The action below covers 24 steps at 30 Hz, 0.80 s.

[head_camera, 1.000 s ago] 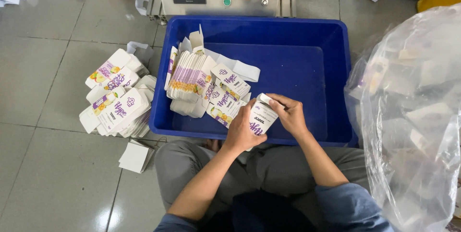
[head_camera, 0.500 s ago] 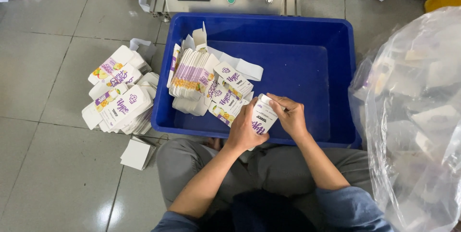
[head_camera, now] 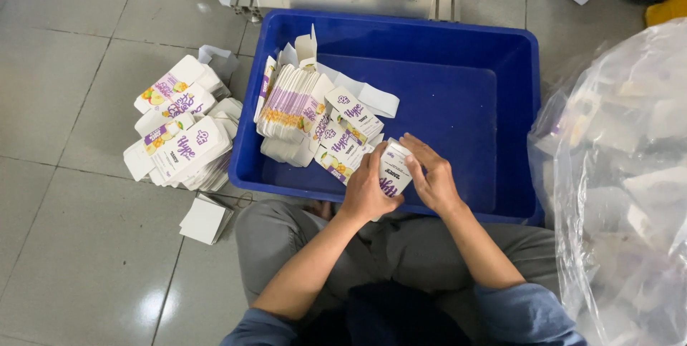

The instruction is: Folding flat cardboard packaging templates into boxes and stacking them in a plastic bin.

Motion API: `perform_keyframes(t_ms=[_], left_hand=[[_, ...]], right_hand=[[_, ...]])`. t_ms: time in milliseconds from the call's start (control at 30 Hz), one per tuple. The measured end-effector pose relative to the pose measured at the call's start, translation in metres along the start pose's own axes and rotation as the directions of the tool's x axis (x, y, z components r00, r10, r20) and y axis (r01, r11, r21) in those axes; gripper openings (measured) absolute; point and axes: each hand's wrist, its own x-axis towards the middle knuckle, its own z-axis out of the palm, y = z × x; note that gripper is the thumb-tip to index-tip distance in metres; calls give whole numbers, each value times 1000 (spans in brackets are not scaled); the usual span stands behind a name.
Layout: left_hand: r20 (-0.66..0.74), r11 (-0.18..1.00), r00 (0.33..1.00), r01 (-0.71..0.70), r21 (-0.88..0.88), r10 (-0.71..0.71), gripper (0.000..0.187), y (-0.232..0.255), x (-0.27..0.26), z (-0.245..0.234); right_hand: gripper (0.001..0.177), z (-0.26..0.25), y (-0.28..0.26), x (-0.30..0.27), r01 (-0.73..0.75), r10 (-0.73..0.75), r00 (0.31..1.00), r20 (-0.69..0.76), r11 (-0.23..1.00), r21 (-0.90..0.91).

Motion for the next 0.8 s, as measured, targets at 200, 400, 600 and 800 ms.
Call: perform_keyframes(t_ms=[200,400,600,800], left_hand=[[-26,997,999,28,-70,-30,106,-5,5,0],[-35,978,996,73,-195,-81,107,2,9,-4],[-8,981,997,74,-181,-77,107,0,7,-2],[22,990,996,83,-115,-82,105,-4,4,1]], right_hand=[[52,14,13,-10,52,-50,998,37,995,-80],[32,7,20,-7,-107,128,991,-50,950,295],[15,3,46,-2,-324,393,916,-82,845,426],[14,-1,39,-1,-394,448,888,-105,858,329]])
